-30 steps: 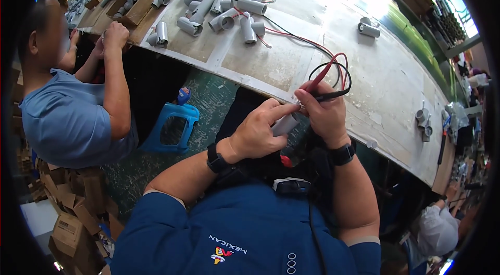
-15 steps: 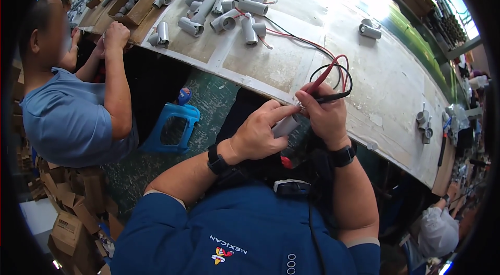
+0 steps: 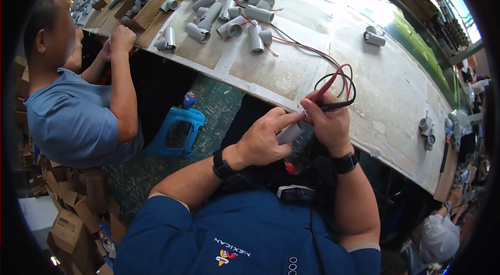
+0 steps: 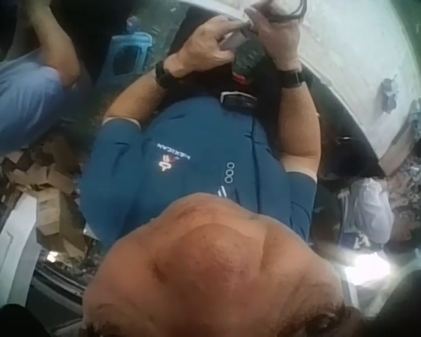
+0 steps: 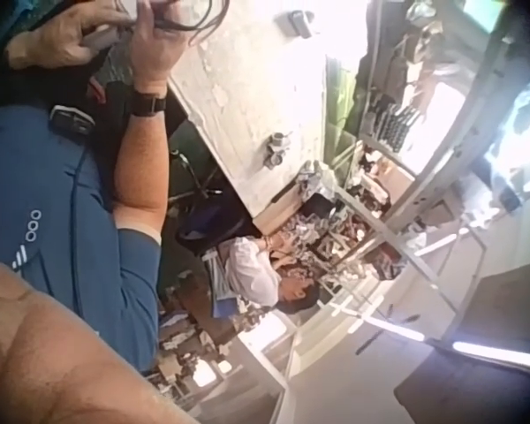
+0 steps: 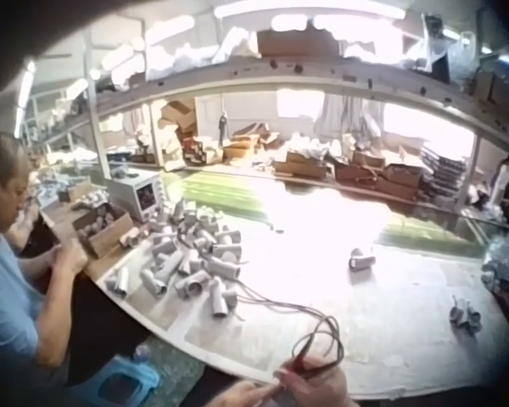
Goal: The person tests a plastic component with a multimeter probe, sets it aside, and picks up a T-shaped plastic part. They inspect the T-shaped part, insert a small wire into a hole, and press it into place before setting it down.
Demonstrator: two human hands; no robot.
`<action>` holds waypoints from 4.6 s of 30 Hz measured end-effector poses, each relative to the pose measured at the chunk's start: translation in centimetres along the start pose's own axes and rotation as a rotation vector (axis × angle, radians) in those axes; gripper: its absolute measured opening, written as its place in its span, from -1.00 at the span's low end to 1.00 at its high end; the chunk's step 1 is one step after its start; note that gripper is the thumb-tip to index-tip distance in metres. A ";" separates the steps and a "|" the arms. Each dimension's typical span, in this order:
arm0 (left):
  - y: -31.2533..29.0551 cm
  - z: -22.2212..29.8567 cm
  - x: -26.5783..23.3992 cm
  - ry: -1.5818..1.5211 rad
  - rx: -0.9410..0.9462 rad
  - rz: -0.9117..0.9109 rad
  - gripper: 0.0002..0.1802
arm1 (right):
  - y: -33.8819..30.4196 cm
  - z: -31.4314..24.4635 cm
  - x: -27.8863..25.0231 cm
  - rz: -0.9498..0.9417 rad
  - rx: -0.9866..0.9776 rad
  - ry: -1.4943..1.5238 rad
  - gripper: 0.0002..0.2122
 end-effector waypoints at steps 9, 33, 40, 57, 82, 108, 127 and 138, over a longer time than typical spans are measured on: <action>0.0 -0.1 -0.2 0.009 -0.010 -0.003 -0.26 | 0.1 -0.2 0.3 0.011 -0.030 -0.004 -0.92; 13.6 6.4 -8.5 0.821 0.341 0.083 -0.41 | -4.9 1.4 -11.7 0.279 0.009 0.109 -0.89; 31.7 3.6 7.1 0.847 0.336 -0.173 -0.34 | -4.8 1.2 -12.1 0.250 -0.026 0.086 -0.87; 28.1 2.8 6.1 0.366 0.057 0.020 -0.33 | -5.4 0.3 -12.1 0.231 -0.105 0.072 -0.90; 3.6 2.6 -1.6 0.033 -0.263 0.030 -0.30 | -0.4 0.4 -3.6 0.159 0.072 0.081 -0.87; 3.3 2.0 -0.7 -0.121 -0.311 0.085 -0.28 | -1.2 0.4 -3.2 0.243 -0.073 -0.086 -0.86; 3.4 3.1 -0.6 0.030 -0.052 0.111 -0.28 | 0.1 -0.4 -3.5 0.268 -0.087 -0.290 -0.87; 2.5 4.4 -0.7 0.064 0.006 0.122 -0.24 | -1.4 -0.9 -2.5 0.271 -0.195 -0.203 -0.86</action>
Point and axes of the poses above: each hand's wrist, its own y-axis towards the middle knuckle, its own x-axis out of the palm, z = x × y, the point moved 7 cm from there along y, towards the middle knuckle, and after that the axes turned 1 degree about x, right-handed, at the moved point
